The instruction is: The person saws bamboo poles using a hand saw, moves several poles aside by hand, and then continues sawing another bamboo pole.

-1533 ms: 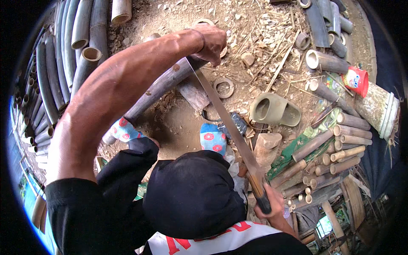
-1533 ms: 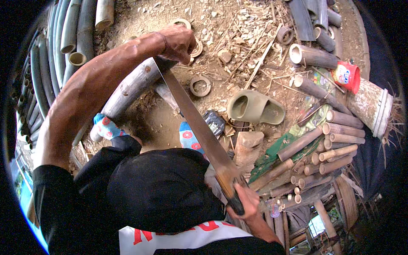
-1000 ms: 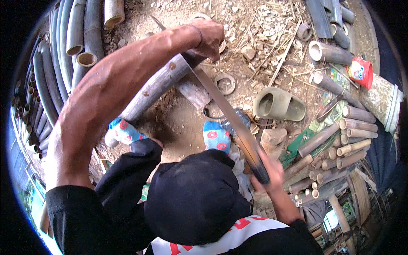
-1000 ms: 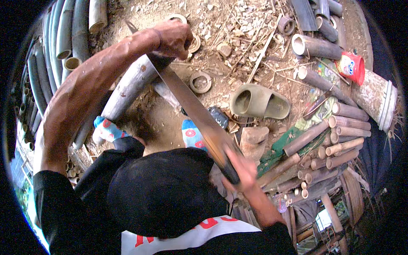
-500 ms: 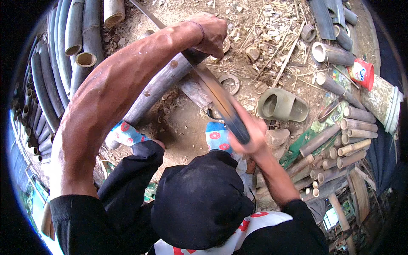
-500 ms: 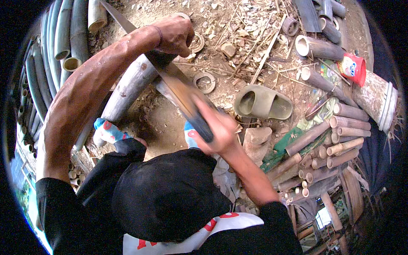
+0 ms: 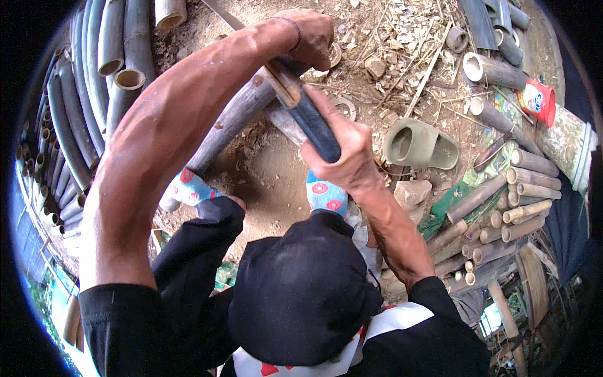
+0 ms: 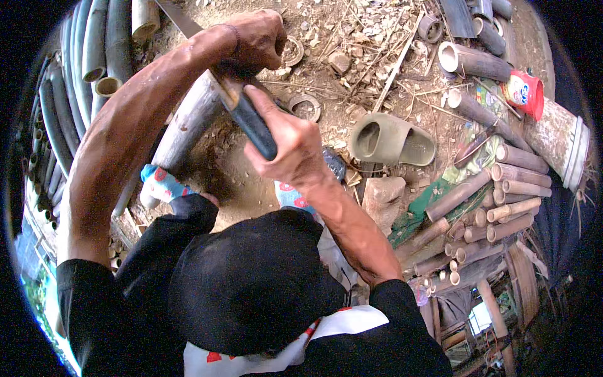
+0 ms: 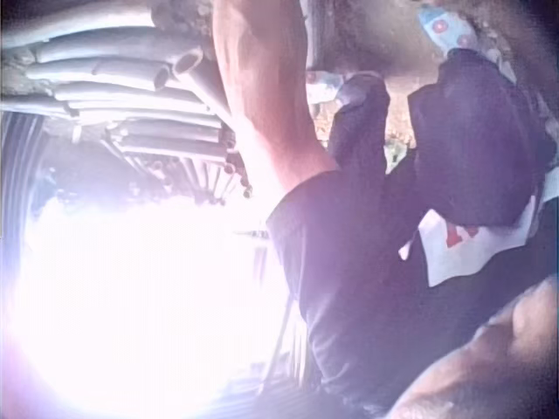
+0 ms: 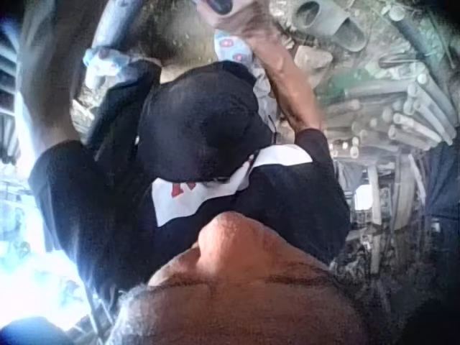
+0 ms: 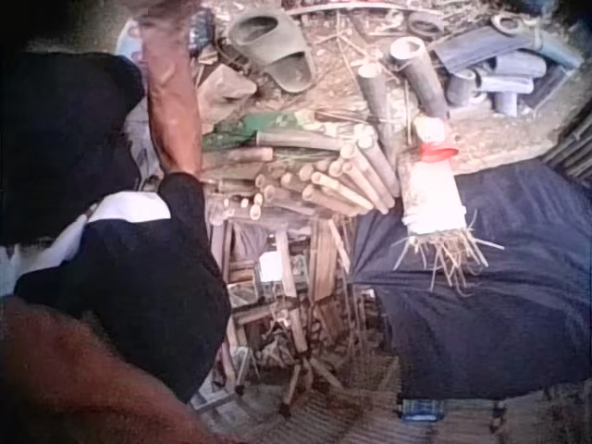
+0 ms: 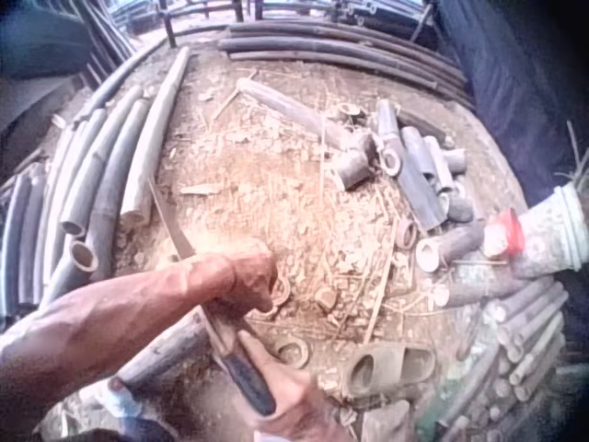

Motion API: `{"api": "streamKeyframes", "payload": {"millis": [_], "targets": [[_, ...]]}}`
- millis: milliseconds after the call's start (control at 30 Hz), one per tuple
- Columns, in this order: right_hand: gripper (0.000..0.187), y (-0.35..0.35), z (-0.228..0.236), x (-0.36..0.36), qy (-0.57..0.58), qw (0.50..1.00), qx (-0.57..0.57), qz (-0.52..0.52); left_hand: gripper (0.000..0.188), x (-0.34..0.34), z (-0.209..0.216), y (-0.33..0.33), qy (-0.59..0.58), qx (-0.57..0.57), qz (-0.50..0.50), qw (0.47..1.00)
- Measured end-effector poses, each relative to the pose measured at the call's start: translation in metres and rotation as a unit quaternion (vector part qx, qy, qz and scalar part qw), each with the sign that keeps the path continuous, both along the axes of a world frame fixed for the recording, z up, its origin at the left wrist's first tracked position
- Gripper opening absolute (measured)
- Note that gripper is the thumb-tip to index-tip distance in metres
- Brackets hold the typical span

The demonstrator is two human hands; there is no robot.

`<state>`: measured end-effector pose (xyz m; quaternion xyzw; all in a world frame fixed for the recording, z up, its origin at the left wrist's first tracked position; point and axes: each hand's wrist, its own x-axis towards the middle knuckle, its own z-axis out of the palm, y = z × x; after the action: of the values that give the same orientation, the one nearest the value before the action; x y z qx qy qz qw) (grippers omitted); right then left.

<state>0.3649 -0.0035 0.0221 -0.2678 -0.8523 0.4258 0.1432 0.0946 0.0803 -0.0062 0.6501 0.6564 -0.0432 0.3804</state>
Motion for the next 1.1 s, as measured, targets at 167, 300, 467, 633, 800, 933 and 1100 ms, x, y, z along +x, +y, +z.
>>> {"api": "streamKeyframes", "payload": {"millis": [167, 300, 467, 633, 800, 933, 1100], "targets": [[0.064, -0.032, 0.052, 0.135, -0.058, 0.993, -0.094, 0.050, 0.025, -0.020, 0.002, -0.025, 0.053, 0.017, -0.014, 0.998], [0.064, -0.016, 0.023, 0.110, -0.053, 0.996, -0.038, 0.056, 0.025, -0.012, -0.010, -0.012, 0.031, 0.032, -0.038, 0.998], [0.077, 0.012, -0.010, -0.043, 0.019, 0.999, -0.048, -0.001, 0.024, -0.003, -0.005, -0.005, 0.033, 0.026, -0.007, 0.999], [0.061, -0.042, 0.060, 0.169, -0.076, 0.996, -0.031, 0.035, 0.024, -0.011, -0.008, -0.013, 0.023, 0.026, -0.029, 0.999], [0.067, 0.009, -0.014, 0.037, -0.043, 0.997, -0.051, 0.032, 0.026, -0.004, -0.004, -0.003, 0.018, 0.043, -0.019, 0.999], [0.071, 0.009, -0.010, -0.021, -0.024, 0.995, -0.097, -0.022, 0.029, -0.001, -0.015, 0.002, 0.018, 0.016, -0.007, 1.000], [0.061, -0.034, 0.050, 0.160, -0.072, 0.995, -0.064, 0.027, 0.027, -0.010, -0.012, -0.009, 0.034, 0.025, -0.027, 0.999]]}}
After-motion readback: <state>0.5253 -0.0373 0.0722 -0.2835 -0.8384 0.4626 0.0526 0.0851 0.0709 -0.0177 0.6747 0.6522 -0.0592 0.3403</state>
